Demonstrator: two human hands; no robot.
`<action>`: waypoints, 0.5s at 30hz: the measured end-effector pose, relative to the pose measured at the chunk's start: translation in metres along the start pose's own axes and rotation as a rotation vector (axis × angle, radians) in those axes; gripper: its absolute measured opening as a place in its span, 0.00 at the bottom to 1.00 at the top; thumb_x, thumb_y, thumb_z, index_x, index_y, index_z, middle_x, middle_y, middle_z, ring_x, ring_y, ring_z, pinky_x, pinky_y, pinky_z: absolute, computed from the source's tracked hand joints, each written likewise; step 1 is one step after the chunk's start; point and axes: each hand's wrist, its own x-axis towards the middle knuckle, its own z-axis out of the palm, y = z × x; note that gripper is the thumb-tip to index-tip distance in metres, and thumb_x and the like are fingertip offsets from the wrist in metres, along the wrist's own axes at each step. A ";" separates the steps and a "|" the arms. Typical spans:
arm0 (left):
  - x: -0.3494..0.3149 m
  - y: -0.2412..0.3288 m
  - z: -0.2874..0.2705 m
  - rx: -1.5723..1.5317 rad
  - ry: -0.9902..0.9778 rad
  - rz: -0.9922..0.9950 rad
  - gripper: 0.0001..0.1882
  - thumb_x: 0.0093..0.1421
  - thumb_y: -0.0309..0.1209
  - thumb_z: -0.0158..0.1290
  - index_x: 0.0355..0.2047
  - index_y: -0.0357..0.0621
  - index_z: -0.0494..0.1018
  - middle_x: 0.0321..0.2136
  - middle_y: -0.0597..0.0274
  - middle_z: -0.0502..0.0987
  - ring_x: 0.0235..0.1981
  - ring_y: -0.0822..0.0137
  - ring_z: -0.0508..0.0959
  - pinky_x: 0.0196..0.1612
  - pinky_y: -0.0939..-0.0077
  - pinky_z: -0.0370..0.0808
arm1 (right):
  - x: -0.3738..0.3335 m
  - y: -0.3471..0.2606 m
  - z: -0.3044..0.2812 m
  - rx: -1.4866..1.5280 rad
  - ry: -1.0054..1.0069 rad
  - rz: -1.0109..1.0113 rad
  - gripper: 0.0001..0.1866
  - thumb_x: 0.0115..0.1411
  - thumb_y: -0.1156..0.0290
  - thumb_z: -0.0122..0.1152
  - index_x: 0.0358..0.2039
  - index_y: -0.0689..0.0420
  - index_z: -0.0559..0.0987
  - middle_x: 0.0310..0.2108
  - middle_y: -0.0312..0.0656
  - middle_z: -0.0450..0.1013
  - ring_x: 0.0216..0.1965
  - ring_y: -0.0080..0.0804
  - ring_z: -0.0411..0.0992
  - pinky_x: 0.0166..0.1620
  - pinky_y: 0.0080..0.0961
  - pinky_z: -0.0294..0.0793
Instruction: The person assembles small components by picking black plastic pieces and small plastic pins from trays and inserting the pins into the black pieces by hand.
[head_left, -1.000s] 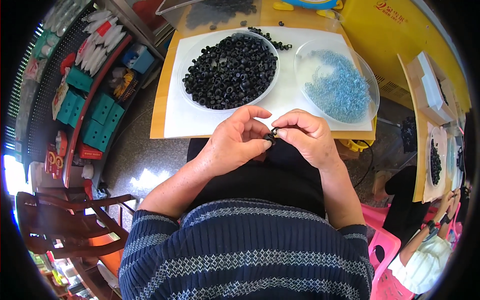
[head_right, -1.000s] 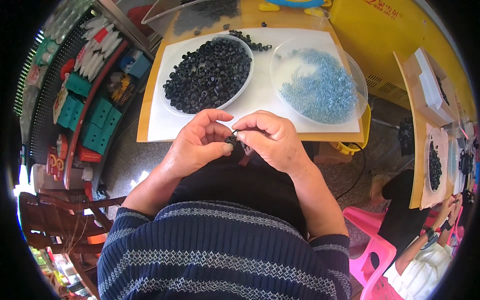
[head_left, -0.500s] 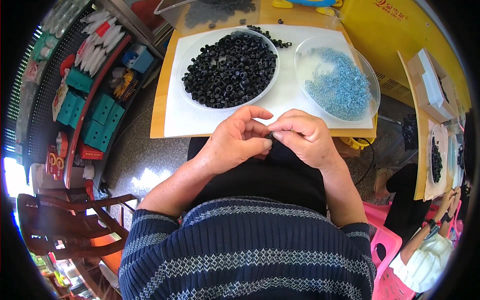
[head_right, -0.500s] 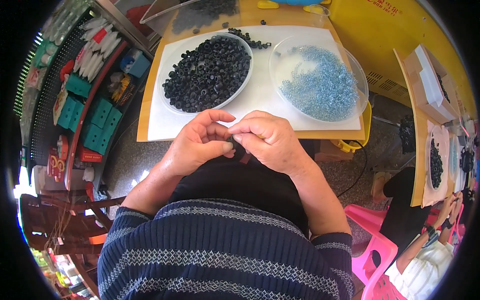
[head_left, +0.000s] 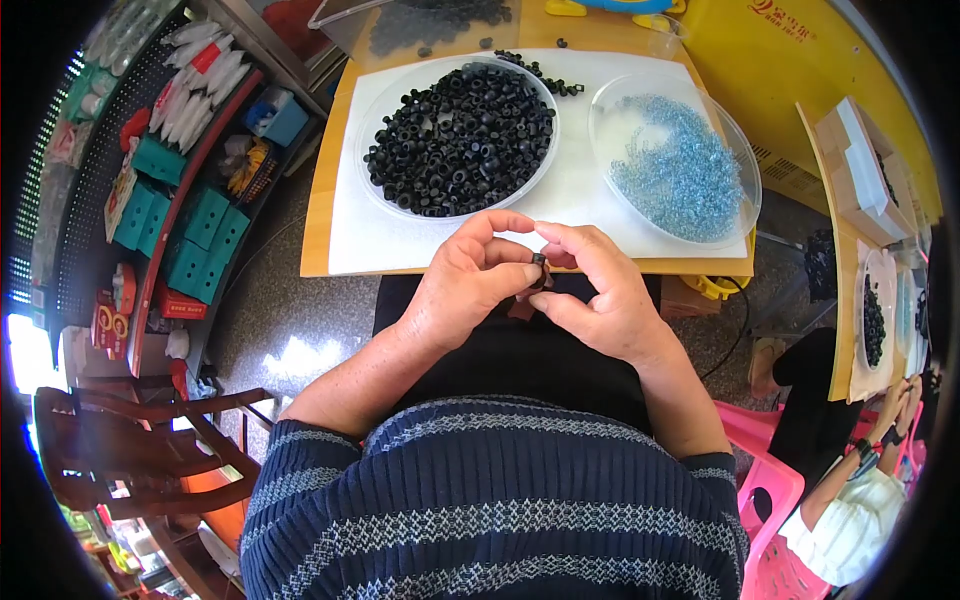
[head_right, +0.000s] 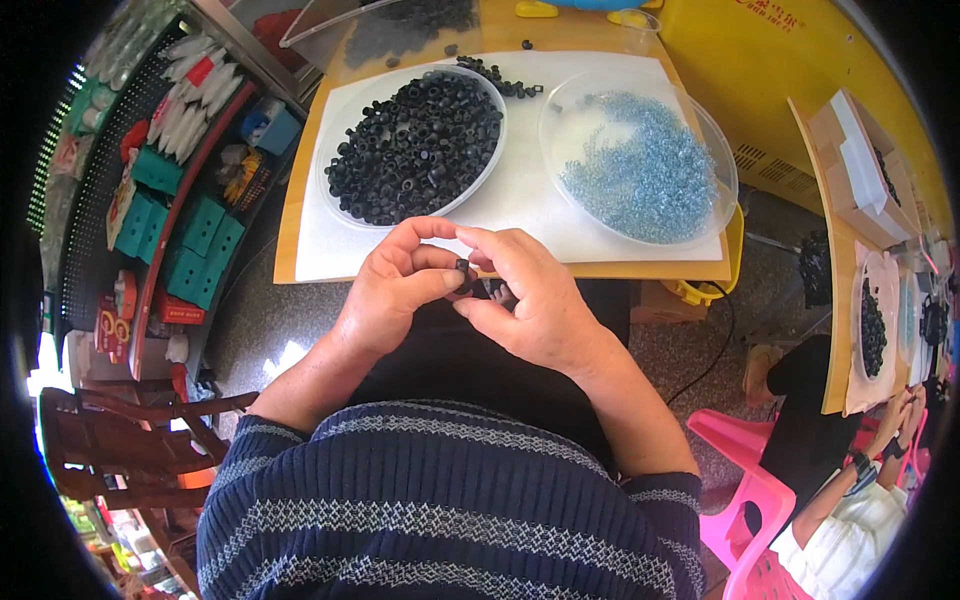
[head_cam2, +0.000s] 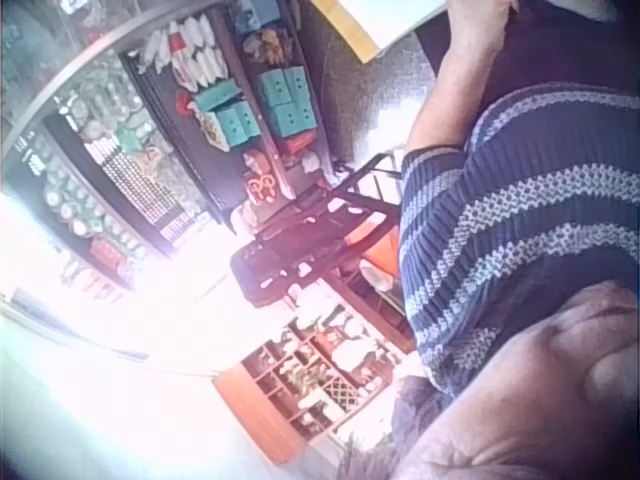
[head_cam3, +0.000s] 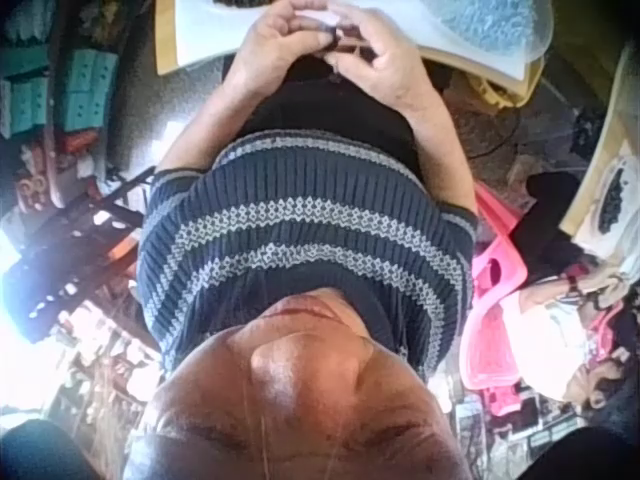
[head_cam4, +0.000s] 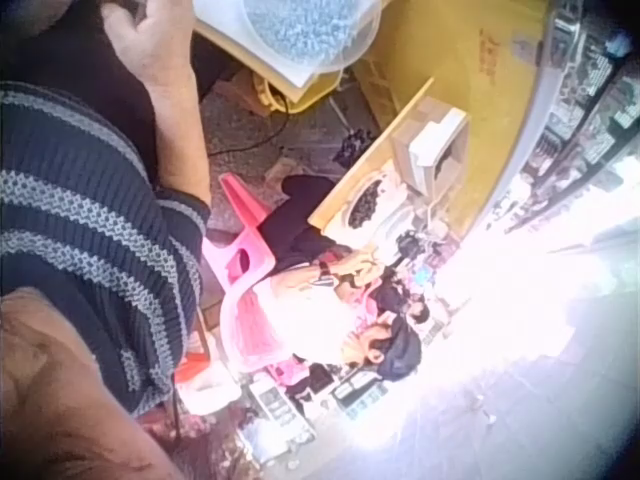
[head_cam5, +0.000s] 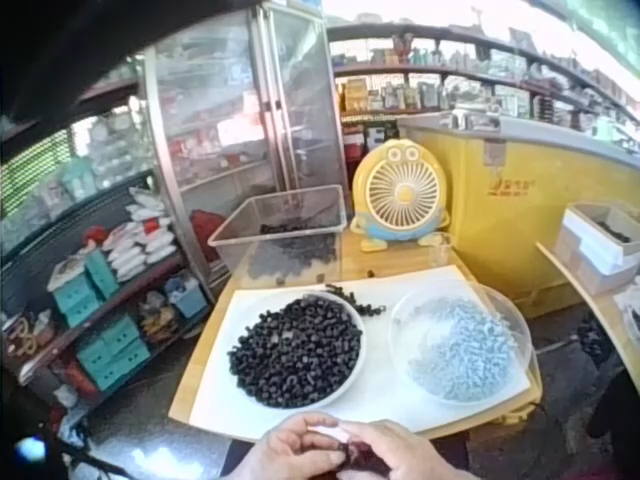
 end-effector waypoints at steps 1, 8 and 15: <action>0.000 0.001 0.001 0.020 0.018 -0.008 0.20 0.51 0.23 0.50 0.44 0.38 0.59 0.26 0.61 0.73 0.24 0.74 0.72 0.24 0.82 0.70 | 0.000 0.004 0.001 -0.146 0.014 -0.091 0.21 0.42 0.77 0.62 0.40 0.59 0.72 0.33 0.43 0.68 0.32 0.34 0.69 0.35 0.26 0.70; -0.001 0.000 0.002 -0.069 0.022 -0.087 0.19 0.53 0.26 0.50 0.44 0.35 0.60 0.28 0.59 0.73 0.27 0.73 0.73 0.31 0.80 0.72 | -0.002 0.015 0.003 -0.373 0.110 -0.243 0.20 0.38 0.75 0.64 0.35 0.59 0.73 0.30 0.42 0.69 0.31 0.39 0.68 0.34 0.29 0.69; -0.005 -0.006 -0.008 -0.202 -0.075 -0.270 0.13 0.56 0.30 0.48 0.40 0.35 0.69 0.33 0.58 0.74 0.31 0.70 0.75 0.39 0.77 0.73 | -0.002 0.015 0.003 -0.431 0.107 -0.272 0.19 0.36 0.74 0.64 0.33 0.59 0.74 0.27 0.41 0.70 0.29 0.38 0.68 0.33 0.28 0.69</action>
